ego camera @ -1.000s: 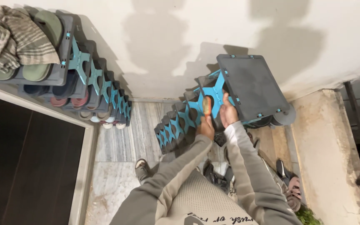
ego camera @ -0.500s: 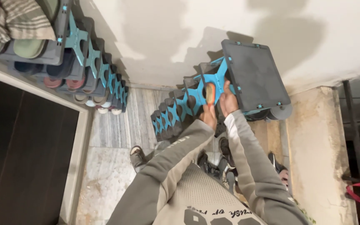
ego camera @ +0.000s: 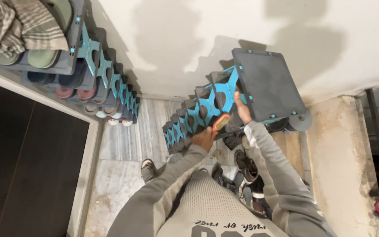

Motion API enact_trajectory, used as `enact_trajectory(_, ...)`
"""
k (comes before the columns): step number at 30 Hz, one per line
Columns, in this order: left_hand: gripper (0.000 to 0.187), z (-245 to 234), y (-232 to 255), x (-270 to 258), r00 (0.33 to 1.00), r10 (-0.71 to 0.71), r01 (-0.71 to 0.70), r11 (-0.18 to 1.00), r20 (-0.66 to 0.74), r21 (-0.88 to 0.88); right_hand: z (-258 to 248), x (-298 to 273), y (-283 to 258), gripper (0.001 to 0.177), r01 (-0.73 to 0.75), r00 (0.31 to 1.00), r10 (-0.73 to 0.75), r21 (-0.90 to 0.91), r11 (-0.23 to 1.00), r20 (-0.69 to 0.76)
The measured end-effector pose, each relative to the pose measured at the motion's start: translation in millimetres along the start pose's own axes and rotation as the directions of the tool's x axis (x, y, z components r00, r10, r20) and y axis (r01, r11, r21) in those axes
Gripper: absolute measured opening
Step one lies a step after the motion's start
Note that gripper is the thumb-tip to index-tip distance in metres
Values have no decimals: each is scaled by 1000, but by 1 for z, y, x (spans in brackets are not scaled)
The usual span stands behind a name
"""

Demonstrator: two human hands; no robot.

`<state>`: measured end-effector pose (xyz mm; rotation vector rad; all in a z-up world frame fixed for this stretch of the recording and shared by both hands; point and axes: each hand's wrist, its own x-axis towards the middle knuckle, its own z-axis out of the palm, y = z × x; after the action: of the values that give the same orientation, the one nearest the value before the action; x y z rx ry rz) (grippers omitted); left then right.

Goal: Assembling and cleaning a modular plastic shoe rack in a hallway.

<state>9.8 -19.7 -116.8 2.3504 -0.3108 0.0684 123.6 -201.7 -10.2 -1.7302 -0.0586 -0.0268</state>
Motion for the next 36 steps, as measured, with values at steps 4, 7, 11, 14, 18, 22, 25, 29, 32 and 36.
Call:
enact_trajectory(4,31,-69,21,31,997,81,-82,966,11,246,11,-3,-2,61,-237,965,198,-255,937,-171)
enact_trajectory(7,28,-98,4,21,919,372,-316,893,-131,319,19,3,-8,59,144,990,-142,-105,984,20)
enact_trajectory(11,27,-116,-4,31,860,494,-424,832,-131,357,35,-5,-14,57,263,964,-263,-355,897,48)
enact_trajectory(14,26,-133,-6,46,859,503,-428,806,-93,409,45,-14,-3,56,195,977,-215,-420,886,-2)
enact_trajectory(18,26,-149,-22,34,915,373,-403,866,155,297,51,-3,14,59,247,951,-300,-407,879,-71)
enact_trajectory(22,31,-159,-27,24,927,195,-280,928,321,244,67,-52,-26,59,-19,993,-48,-552,834,-107)
enact_trajectory(25,35,-176,-32,35,951,265,-303,904,161,303,78,-106,-56,58,93,993,-116,-621,779,3)
enact_trajectory(29,34,-180,-53,44,940,313,-340,892,137,297,87,-160,-101,51,303,910,-414,-643,704,-25)
enact_trajectory(32,34,-182,-62,39,936,266,-329,892,230,310,93,-136,-155,59,342,847,-529,-815,468,52)
enact_trajectory(36,31,-186,-67,46,919,293,-379,840,262,389,85,-68,-166,87,363,854,-436,-925,108,284)
